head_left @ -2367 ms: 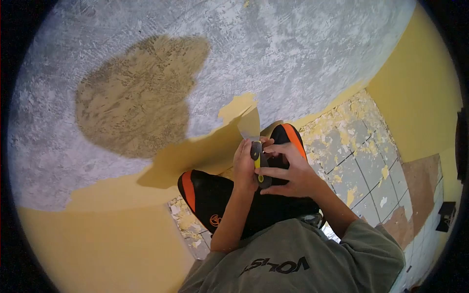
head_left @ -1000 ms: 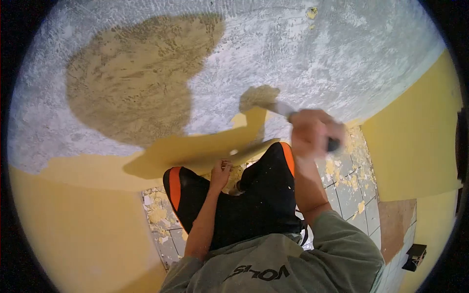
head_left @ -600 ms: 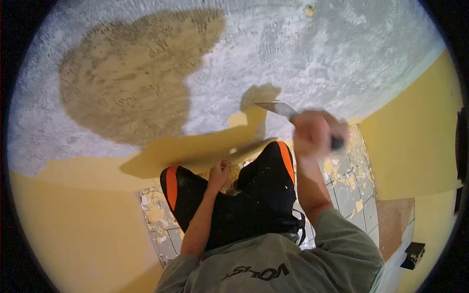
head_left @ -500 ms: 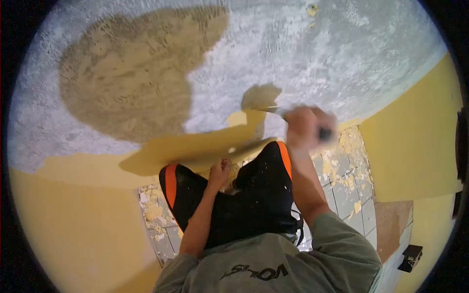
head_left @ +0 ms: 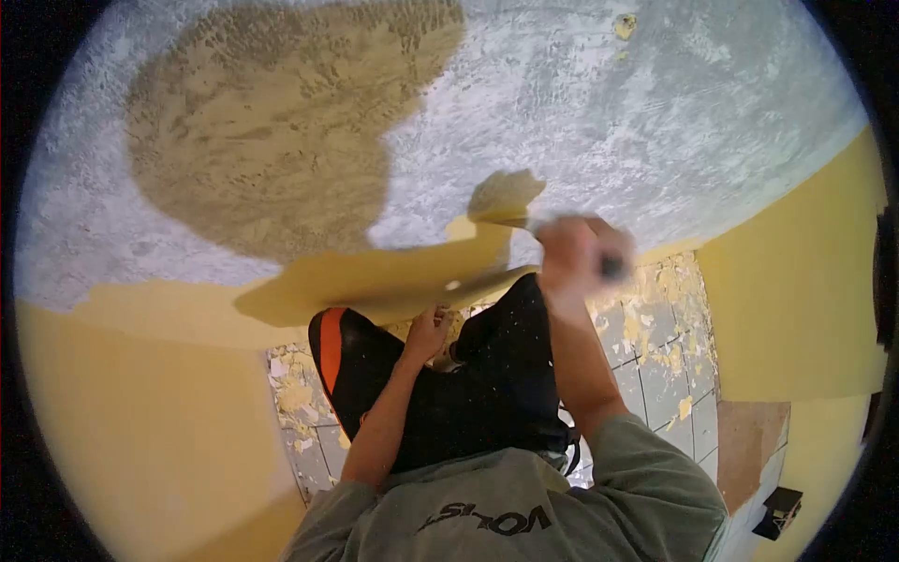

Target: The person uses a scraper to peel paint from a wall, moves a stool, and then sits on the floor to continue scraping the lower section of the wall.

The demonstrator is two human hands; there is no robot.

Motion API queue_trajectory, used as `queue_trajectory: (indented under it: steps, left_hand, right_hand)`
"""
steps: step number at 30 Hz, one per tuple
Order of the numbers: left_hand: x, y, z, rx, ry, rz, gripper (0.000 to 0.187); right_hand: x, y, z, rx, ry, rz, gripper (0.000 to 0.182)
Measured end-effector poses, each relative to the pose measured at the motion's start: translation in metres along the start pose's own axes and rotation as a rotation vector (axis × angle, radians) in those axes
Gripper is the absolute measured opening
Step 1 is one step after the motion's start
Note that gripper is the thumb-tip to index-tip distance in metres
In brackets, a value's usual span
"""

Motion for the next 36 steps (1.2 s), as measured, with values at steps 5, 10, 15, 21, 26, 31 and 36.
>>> queue_trajectory:
  steps: [5,10,15,21,26,31,36]
  left_hand:
    - [-0.003,-0.001,-0.003,-0.051,-0.018,-0.018,0.030]
    - [-0.001,-0.006,0.001,-0.101,-0.050,-0.020,0.031]
    - [-0.010,-0.010,0.000,-0.081,0.065,0.048,0.033]
    - [0.002,-0.017,0.001,-0.074,-0.002,0.020,0.034]
    - [0.010,-0.019,-0.001,-0.052,-0.018,-0.060,0.034]
    - [0.007,-0.014,0.002,-0.050,-0.034,-0.033,0.035]
    - [0.007,-0.022,0.004,-0.045,-0.015,0.006,0.033]
  right_hand:
    - [-0.005,-0.023,-0.001,-0.011,0.040,-0.381,0.016]
    - [0.012,0.044,0.016,0.384,0.323,-0.645,0.024]
    - [-0.007,-0.037,0.005,-0.165,0.083,-0.234,0.012]
    - [-0.025,-0.046,-0.027,-0.150,0.261,-0.691,0.021]
    - [-0.053,-0.045,-0.040,-0.233,0.374,-0.568,0.015]
    - [-0.088,0.061,0.027,0.206,0.882,-0.325,0.028]
    - [-0.025,-0.046,-0.043,0.003,0.045,-0.869,0.024]
Point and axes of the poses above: each hand's wrist, its own z-axis away from the middle knuckle, its own x-axis out of the palm, y = z × x, the point moved 10 cm from there along -z, towards the middle knuckle, and after that the axes turned 13 degrees about -z, right-handed, at the moved point
